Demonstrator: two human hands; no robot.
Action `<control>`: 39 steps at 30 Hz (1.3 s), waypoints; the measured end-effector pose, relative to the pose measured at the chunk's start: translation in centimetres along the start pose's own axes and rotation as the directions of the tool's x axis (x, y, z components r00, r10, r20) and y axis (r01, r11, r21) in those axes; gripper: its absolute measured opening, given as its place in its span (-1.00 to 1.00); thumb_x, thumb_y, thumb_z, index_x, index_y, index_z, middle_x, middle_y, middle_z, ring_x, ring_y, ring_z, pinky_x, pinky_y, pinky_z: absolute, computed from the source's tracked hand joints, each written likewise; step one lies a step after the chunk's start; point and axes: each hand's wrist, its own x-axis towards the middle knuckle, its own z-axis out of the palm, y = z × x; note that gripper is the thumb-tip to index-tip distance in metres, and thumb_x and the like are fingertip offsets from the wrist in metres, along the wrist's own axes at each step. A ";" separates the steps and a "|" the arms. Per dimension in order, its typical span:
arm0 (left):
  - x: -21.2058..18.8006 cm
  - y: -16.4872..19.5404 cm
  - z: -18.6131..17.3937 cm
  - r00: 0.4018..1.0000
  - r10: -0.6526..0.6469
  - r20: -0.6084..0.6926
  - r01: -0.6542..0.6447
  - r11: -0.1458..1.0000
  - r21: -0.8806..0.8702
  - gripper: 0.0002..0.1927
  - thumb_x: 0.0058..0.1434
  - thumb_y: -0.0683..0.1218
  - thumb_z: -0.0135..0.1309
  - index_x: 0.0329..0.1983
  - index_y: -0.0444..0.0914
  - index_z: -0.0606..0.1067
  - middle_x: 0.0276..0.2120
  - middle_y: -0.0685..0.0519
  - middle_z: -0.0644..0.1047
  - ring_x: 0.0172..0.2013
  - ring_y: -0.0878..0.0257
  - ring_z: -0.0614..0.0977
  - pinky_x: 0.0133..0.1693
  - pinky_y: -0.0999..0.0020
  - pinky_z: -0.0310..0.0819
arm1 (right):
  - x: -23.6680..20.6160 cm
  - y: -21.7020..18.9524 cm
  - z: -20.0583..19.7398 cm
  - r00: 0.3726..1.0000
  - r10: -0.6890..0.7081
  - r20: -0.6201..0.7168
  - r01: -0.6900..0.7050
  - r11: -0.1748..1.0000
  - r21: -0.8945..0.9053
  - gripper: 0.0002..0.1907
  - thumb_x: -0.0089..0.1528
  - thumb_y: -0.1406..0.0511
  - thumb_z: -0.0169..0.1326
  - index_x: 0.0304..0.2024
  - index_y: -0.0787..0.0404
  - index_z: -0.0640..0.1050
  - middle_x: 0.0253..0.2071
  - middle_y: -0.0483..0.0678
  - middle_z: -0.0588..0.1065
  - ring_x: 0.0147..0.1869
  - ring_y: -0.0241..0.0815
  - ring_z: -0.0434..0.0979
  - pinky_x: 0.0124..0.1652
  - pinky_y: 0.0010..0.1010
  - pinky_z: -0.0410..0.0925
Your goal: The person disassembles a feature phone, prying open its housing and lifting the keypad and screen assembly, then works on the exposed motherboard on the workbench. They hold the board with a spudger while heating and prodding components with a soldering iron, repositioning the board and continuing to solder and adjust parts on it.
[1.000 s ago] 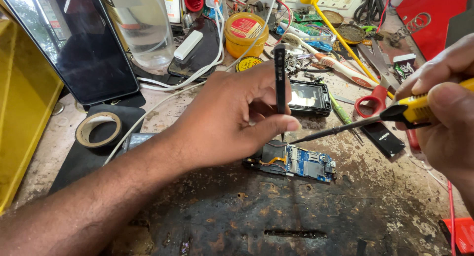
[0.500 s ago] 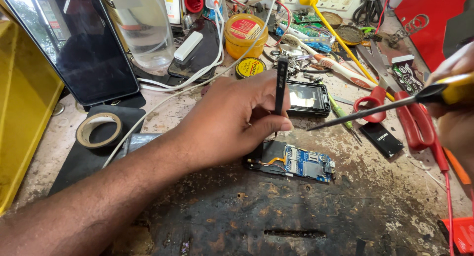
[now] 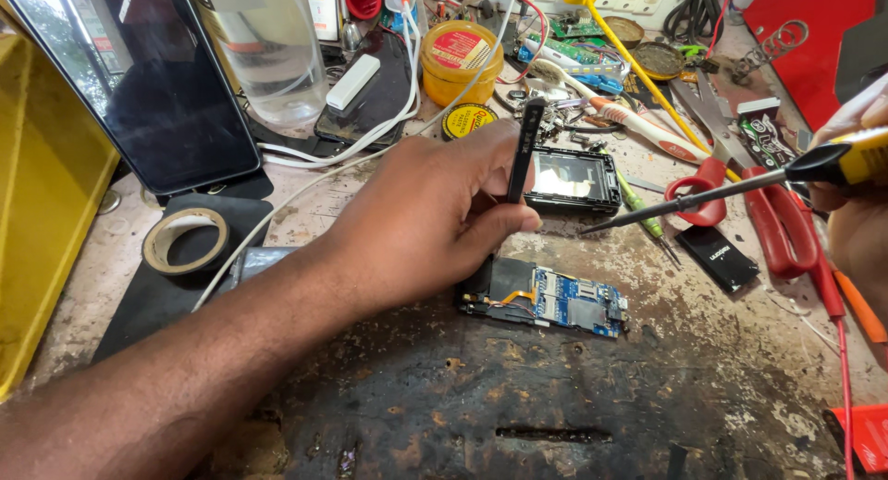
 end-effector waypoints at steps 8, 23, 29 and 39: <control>-0.1 0.2 0.2 0.999 0.028 0.020 -0.031 0.981 0.191 -0.63 0.27 -0.02 0.24 -0.03 -0.24 0.34 -0.52 0.02 0.56 -0.47 0.05 0.68 -0.42 0.11 0.49 | -0.8 -2.2 1.8 0.998 -0.027 0.063 0.029 0.999 -0.022 -0.63 0.68 0.13 -0.15 -0.17 0.20 0.30 -0.43 0.00 0.28 -0.47 -0.26 0.22 -0.43 -0.47 0.15; -0.3 0.1 -0.7 0.995 0.089 -0.041 -0.095 0.980 -0.177 -0.70 0.35 -0.07 0.27 -0.03 -0.22 0.40 -0.35 0.14 0.63 -0.32 0.39 0.74 -0.29 0.50 0.67 | 1.2 -2.2 1.6 0.971 -0.180 0.160 0.202 0.970 -0.134 -0.52 0.58 -0.01 -0.05 -0.32 0.09 0.24 -0.47 -0.10 0.25 -0.55 -0.31 0.15 -0.49 -0.52 0.05; -0.4 1.0 -0.5 0.984 0.139 0.110 -0.107 0.962 -0.252 -0.73 0.34 -0.09 0.23 0.00 -0.21 0.41 -0.28 0.13 0.65 -0.24 0.38 0.75 -0.26 0.45 0.69 | 2.2 -6.7 4.0 0.999 -0.031 -0.042 0.028 0.996 -0.090 -0.65 0.64 0.09 -0.16 -0.16 0.15 0.34 -0.42 -0.12 0.26 -0.51 -0.35 0.25 -0.45 -0.55 0.10; -0.6 2.2 -0.4 0.992 0.123 -0.030 -0.126 0.923 -0.363 -0.71 0.36 -0.12 0.21 0.01 -0.27 0.37 -0.24 0.06 0.62 -0.20 0.29 0.77 -0.15 0.39 0.74 | -21.5 -8.8 -0.6 0.429 0.898 -0.094 -0.800 0.330 -0.501 -0.82 0.37 0.14 0.06 -0.13 0.07 0.52 -0.38 -0.13 0.47 -0.35 -0.34 0.47 -0.30 -0.51 0.27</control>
